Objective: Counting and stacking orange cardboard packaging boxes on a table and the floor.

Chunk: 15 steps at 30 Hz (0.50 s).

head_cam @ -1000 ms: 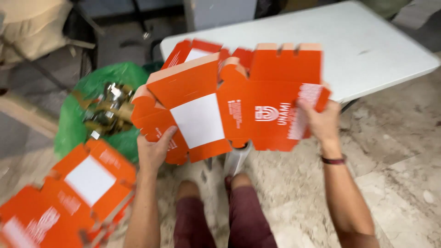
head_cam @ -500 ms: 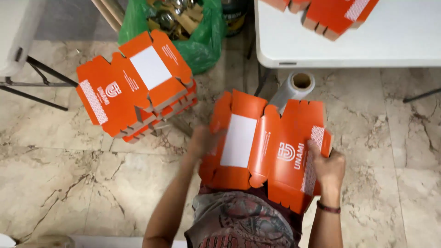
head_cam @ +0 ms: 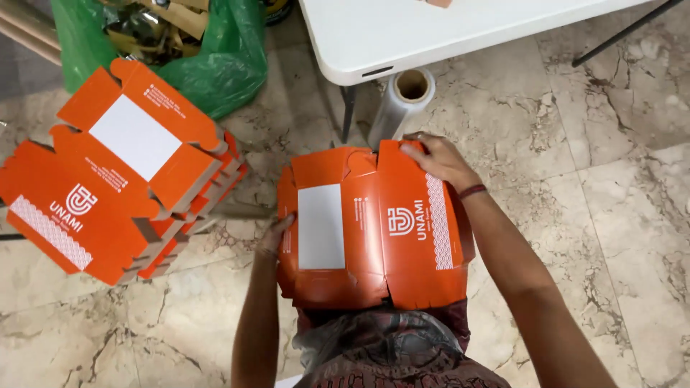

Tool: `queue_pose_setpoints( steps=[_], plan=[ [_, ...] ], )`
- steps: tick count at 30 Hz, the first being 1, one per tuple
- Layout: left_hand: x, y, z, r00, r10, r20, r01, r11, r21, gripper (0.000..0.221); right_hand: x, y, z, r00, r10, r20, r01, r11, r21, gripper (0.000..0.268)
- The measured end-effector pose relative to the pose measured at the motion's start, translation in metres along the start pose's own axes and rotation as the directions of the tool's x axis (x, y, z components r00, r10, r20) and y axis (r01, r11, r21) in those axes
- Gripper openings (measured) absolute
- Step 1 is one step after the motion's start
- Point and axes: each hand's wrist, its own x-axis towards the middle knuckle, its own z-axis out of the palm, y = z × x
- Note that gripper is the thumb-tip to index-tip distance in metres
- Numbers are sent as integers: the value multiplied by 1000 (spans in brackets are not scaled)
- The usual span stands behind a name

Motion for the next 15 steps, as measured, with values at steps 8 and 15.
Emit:
queue_pose_setpoints(
  steps=[8,15],
  plan=[
    [-30,36,20,993,-67,-95,71,997,38,96,40,26,35,957,65,282,-132,966,224,46],
    [-102,107,-6,990,-36,-138,63,978,197,85,58,15,17,986,-75,152,105,974,-199,61]
  ],
)
